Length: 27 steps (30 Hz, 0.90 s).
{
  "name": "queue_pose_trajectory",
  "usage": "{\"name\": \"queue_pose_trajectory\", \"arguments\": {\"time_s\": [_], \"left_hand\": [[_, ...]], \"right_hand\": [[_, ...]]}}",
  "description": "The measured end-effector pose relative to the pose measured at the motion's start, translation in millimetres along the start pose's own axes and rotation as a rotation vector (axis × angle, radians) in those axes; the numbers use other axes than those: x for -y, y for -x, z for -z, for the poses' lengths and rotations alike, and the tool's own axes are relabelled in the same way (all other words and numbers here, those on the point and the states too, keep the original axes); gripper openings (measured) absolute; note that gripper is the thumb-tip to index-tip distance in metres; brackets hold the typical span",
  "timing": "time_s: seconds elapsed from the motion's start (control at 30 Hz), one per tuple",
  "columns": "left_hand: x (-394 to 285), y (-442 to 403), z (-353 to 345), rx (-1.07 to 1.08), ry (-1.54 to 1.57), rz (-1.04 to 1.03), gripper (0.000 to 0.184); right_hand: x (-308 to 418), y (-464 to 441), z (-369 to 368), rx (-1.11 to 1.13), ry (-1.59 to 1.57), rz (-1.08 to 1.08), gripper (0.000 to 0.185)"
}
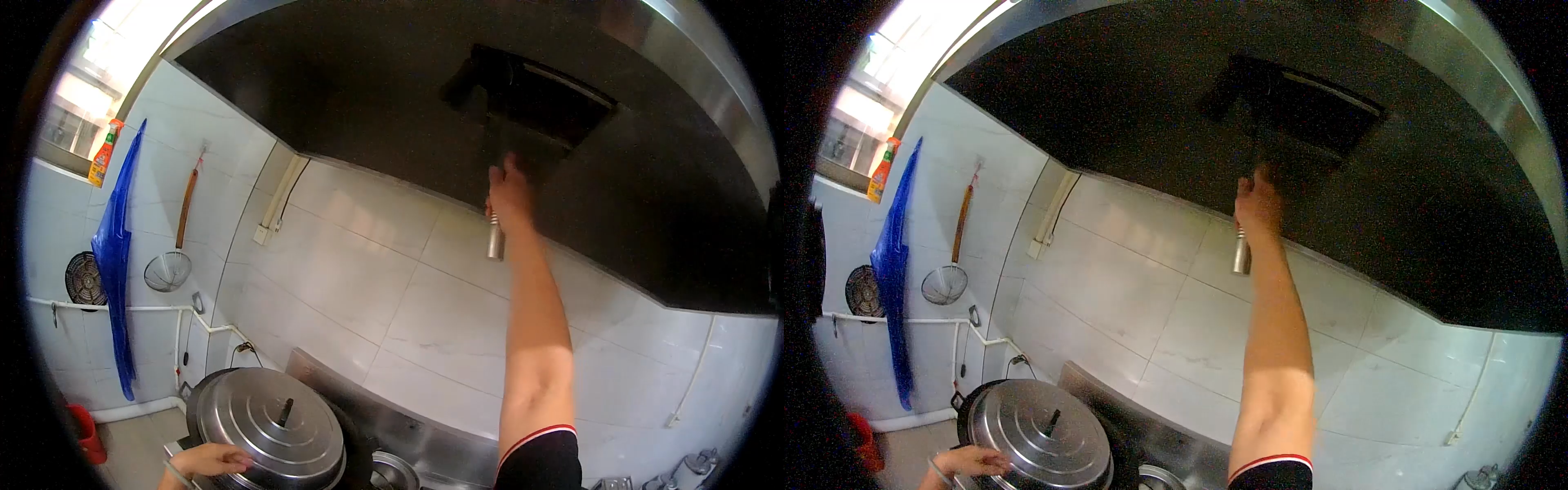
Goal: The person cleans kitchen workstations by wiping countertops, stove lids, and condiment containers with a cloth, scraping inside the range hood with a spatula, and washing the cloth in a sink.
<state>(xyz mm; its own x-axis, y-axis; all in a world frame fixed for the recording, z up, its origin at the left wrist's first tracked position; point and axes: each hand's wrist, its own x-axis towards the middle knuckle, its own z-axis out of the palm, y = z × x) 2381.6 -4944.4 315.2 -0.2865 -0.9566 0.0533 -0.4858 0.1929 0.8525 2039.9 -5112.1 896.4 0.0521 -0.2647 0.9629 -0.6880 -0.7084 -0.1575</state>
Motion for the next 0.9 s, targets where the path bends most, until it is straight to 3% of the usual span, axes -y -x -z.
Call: {"name": "queue_pose_trajectory", "arguments": {"time_s": [0.07,0.13,0.17,0.23,0.4,0.43,0.47,0.5,0.67,0.9], "left_hand": [[14.8,5.9,4.8,-0.018,0.07,-0.026,0.048],[25.1,13.1,7.5,-0.054,0.032,0.045,0.046],[27.8,17.4,7.1,-0.057,0.036,0.048,0.046],[30.9,27.1,6.0,-0.115,0.103,0.076,0.045],[36.9,45.6,-6.5,-0.075,0.279,0.166,0.049],[24.1,51.8,-11.1,-0.091,0.424,0.068,0.042],[17.3,55.3,-13.1,-0.108,0.568,-0.033,0.037],[27.7,56.1,-13.9,-0.087,0.612,-0.037,0.046],[39.2,62.6,-16.0,-0.143,0.629,-0.046,0.045],[41.2,71.9,-19.0,-0.2,0.691,-0.029,0.038]], "right_hand": [[5.9,0.4,-15.0,0.061,-0.111,-0.033,0.057],[15.2,6.7,-29.0,0.069,-0.606,-0.106,0.053],[21.5,9.7,-32.6,0.074,-0.609,-0.104,0.053],[31.5,14.7,-36.4,0.162,-1.06,-0.256,0.048],[24.0,9.9,-57.3,0.231,-1.363,-0.32,0.023],[23.5,8.9,-57.8,0.281,-1.446,-0.301,0.017],[23.6,6.5,-58.0,0.281,-1.452,-0.303,0.017],[24.2,3.6,-57.5,0.271,-1.445,-0.313,0.014],[37.9,-10.4,-49.0,0.26,-1.449,-0.258,0.016],[52.6,-23.9,-26.9,0.401,-1.526,-0.352,0.018]]}}
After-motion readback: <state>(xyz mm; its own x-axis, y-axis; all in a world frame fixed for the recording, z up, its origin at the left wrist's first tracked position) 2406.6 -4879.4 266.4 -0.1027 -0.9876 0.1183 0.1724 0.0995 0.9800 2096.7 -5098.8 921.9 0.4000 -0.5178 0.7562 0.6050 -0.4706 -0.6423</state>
